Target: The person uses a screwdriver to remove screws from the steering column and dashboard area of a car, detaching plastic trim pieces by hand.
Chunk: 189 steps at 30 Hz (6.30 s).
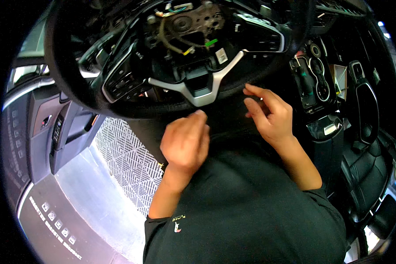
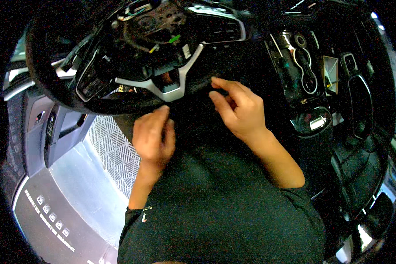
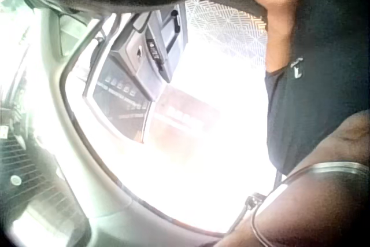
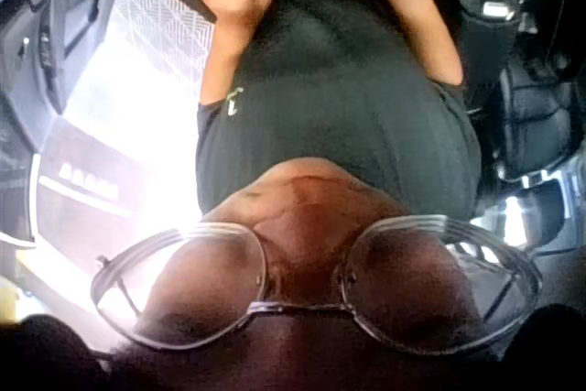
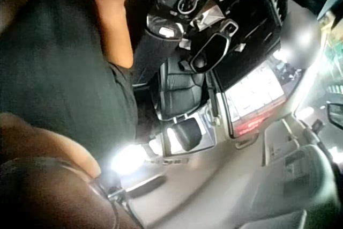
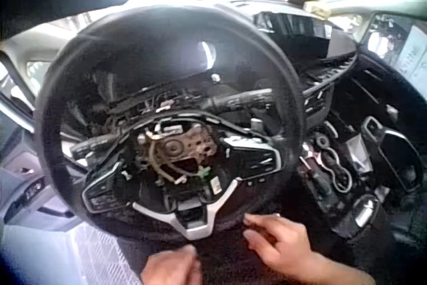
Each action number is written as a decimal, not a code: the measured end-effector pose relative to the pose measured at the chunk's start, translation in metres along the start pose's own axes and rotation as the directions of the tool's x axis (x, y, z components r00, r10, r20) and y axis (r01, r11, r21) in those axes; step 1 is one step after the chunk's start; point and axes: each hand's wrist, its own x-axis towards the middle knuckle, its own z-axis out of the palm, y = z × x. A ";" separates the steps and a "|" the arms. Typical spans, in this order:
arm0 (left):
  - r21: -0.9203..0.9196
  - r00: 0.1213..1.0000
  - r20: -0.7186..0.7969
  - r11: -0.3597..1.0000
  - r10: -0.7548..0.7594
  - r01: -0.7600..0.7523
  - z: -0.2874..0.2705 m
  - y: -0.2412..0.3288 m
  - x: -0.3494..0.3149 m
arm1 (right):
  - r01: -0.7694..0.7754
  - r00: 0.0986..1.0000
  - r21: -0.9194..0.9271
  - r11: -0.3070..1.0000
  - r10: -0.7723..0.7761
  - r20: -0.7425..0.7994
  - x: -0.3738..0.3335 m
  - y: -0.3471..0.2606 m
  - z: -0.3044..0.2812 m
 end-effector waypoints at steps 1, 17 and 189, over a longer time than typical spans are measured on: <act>-0.078 0.989 0.016 0.986 0.149 -0.147 0.003 0.008 0.008 | -0.030 0.999 -0.003 1.000 0.030 -0.036 -0.005 0.006 -0.012; -0.390 0.809 0.454 0.900 0.373 -0.195 0.068 0.044 0.046 | -0.310 0.921 -0.475 0.824 0.137 -0.364 0.001 0.130 -0.198; -0.333 0.647 0.652 -0.617 0.395 0.713 0.054 0.012 0.084 | -0.565 0.678 0.762 0.318 0.705 0.208 -0.042 -0.123 -0.021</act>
